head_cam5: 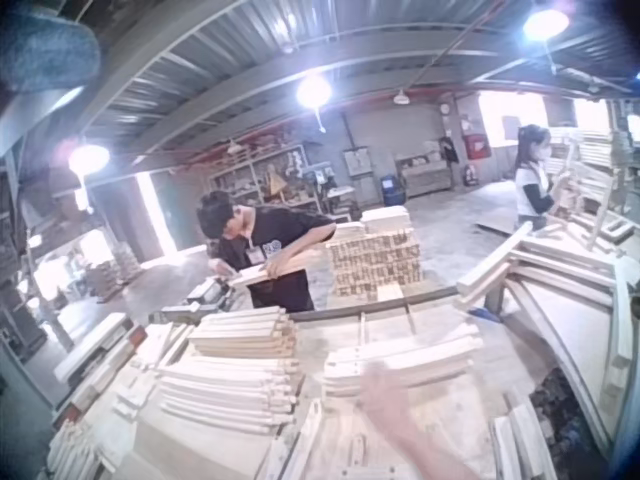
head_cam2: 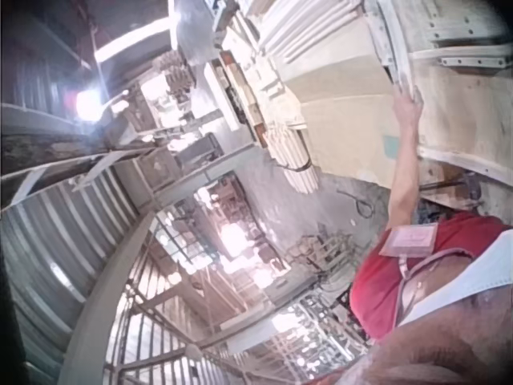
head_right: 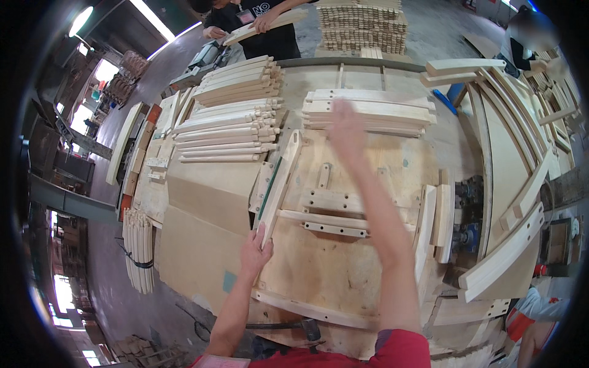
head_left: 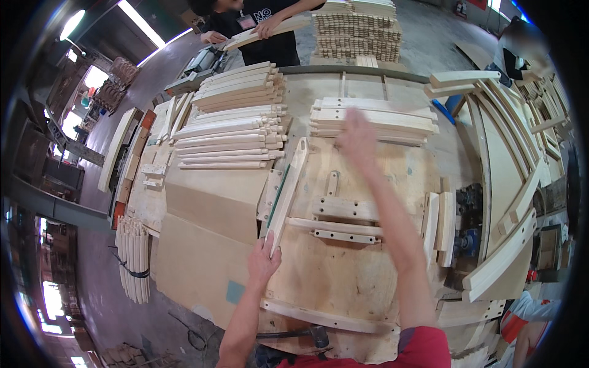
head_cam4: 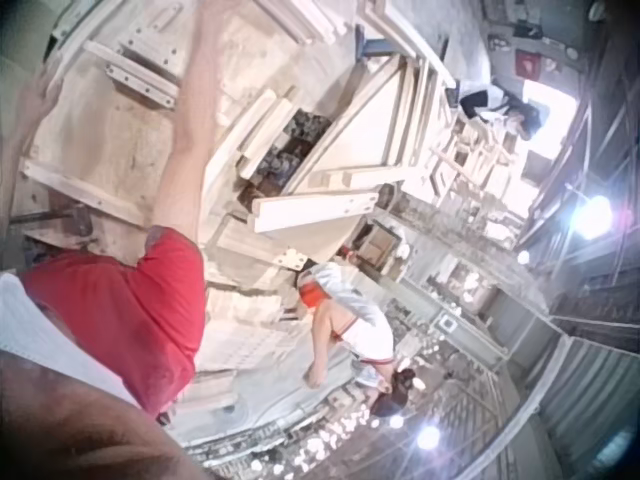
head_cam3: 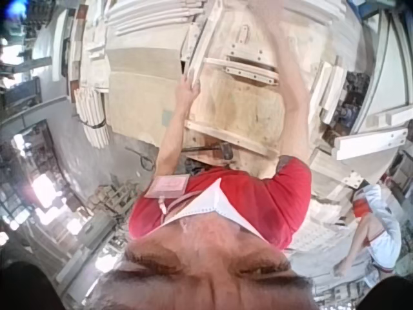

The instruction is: The person assembles wooden chair frames by inserting dowels into pre-drilled holes and tapping them with a rubber mallet. They repeatedly pick up frame parts, align them, and secure joints, stacking completed frames on the workbench.

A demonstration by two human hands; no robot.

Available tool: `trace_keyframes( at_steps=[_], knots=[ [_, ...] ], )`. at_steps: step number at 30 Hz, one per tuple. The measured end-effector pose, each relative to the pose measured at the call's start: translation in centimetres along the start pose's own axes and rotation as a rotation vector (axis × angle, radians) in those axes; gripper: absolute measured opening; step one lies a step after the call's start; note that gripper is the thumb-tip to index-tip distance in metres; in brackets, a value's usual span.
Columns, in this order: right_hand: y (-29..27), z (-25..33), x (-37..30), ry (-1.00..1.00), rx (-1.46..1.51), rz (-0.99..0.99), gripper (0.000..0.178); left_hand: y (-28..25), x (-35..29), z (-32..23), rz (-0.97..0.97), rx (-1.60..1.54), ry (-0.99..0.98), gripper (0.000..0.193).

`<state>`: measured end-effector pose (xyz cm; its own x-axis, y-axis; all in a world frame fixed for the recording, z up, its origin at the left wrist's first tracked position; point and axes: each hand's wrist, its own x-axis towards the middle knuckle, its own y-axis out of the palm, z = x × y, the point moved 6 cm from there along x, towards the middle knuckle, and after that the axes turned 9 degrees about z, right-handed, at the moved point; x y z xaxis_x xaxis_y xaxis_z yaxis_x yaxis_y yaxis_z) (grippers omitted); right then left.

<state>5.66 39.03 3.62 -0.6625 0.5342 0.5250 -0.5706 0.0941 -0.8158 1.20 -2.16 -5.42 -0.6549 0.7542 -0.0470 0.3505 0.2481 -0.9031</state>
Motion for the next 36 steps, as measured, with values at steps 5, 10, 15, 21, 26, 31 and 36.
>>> trace_keyframes(
  at_steps=[5, 10, 15, 21, 26, 31, 36],
  knots=[
    [1.6, -8.9, 4.1, -0.037, -0.415, 0.53, 0.047, -0.1, 0.5, 0.9, -0.063, -0.002, 0.037, 0.06],
    [1.9, -6.9, 2.3, -0.174, -0.34, 0.237, 0.027, -0.5, 0.6, 1.6, -0.011, -0.009, -0.03, 0.06],
    [0.2, -6.9, 4.4, -0.027, -0.307, 0.332, 0.024, -0.7, 0.6, 0.4, -0.036, 0.008, 0.022, 0.061],
    [-1.8, -3.9, 0.1, -0.168, -0.039, 0.527, 0.048, -0.8, -1.5, 0.4, -0.007, 0.011, -0.007, 0.061],
    [-0.8, 0.8, -7.1, -0.315, 0.072, 0.899, 0.081, -1.7, -1.6, 1.5, -0.044, -0.006, 0.008, 0.061],
    [0.4, 0.6, -11.8, -0.182, 0.132, 0.983, 0.091, -1.9, -1.4, 1.2, -0.002, 0.025, 0.003, 0.061],
    [1.2, 0.8, -11.9, -0.21, 0.196, 0.95, 0.082, -1.6, -1.6, 0.7, -0.017, -0.002, -0.005, 0.062]
  ],
)
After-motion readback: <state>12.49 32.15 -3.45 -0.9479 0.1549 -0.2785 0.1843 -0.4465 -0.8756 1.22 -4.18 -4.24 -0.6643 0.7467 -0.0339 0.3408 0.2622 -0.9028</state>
